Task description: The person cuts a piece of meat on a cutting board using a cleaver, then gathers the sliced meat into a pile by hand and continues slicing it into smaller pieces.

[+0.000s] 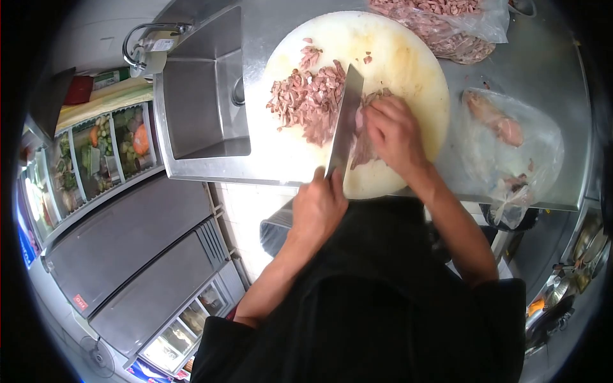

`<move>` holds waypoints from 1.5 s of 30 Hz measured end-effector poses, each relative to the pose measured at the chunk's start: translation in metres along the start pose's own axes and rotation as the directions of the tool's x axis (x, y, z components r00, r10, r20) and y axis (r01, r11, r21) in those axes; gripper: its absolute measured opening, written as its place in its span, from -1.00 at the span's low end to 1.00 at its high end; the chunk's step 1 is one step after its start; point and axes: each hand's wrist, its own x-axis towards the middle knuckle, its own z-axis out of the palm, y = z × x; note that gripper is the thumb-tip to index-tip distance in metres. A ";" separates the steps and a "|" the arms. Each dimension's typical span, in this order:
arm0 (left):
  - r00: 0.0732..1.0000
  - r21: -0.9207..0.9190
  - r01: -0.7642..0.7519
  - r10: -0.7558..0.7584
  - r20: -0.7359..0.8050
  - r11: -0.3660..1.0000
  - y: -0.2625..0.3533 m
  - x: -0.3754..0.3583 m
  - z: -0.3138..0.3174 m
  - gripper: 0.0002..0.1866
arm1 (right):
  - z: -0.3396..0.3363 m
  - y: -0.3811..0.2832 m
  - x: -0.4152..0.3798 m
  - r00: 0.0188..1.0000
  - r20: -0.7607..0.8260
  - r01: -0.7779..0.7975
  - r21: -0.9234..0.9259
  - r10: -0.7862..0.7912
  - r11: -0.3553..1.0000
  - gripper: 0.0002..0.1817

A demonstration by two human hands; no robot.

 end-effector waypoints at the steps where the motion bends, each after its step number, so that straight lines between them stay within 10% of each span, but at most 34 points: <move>1: 0.998 -0.022 -0.042 0.041 -0.048 0.999 -0.002 0.012 0.012 -0.72 | 0.001 -0.002 0.000 1.000 -0.001 0.001 -0.011 -0.001 1.000 -0.84; 4: 0.954 -0.051 -0.196 0.178 -0.243 0.979 0.005 0.074 0.031 -0.67 | 0.007 -0.006 0.000 0.999 -0.039 -0.002 -0.056 0.000 0.998 -0.84; 18: 0.993 0.015 0.076 -0.077 0.085 0.997 0.017 0.003 -0.022 -0.68 | 0.011 -0.008 0.002 0.996 -0.062 -0.059 -0.056 0.056 0.997 -0.89; 22: 0.997 0.033 0.054 -0.052 -0.063 0.998 0.018 0.028 0.018 -0.67 | 0.015 0.001 0.002 0.999 -0.042 0.008 -0.057 -0.011 0.998 -0.87; 24: 0.946 0.010 -0.187 0.182 -0.266 0.982 0.012 0.075 0.034 -0.64 | 0.016 0.001 0.002 0.999 -0.017 0.026 -0.059 -0.028 0.998 -0.85; 29: 0.993 -0.216 -0.090 0.071 -0.094 0.972 0.026 0.114 0.001 -0.58 | 0.000 -0.004 0.004 0.945 0.096 -0.326 0.244 0.312 0.913 -0.75; 36: 0.996 -0.410 0.036 -0.066 -0.060 0.911 -0.010 0.063 -0.027 -0.58 | -0.017 0.002 -0.010 0.973 0.232 0.018 -0.144 0.016 0.989 -0.44; 45: 0.977 -0.466 0.212 -0.202 0.072 0.859 -0.036 0.031 -0.045 -0.56 | 0.027 -0.039 -0.035 0.972 -0.011 -0.218 -0.406 0.234 0.888 -0.26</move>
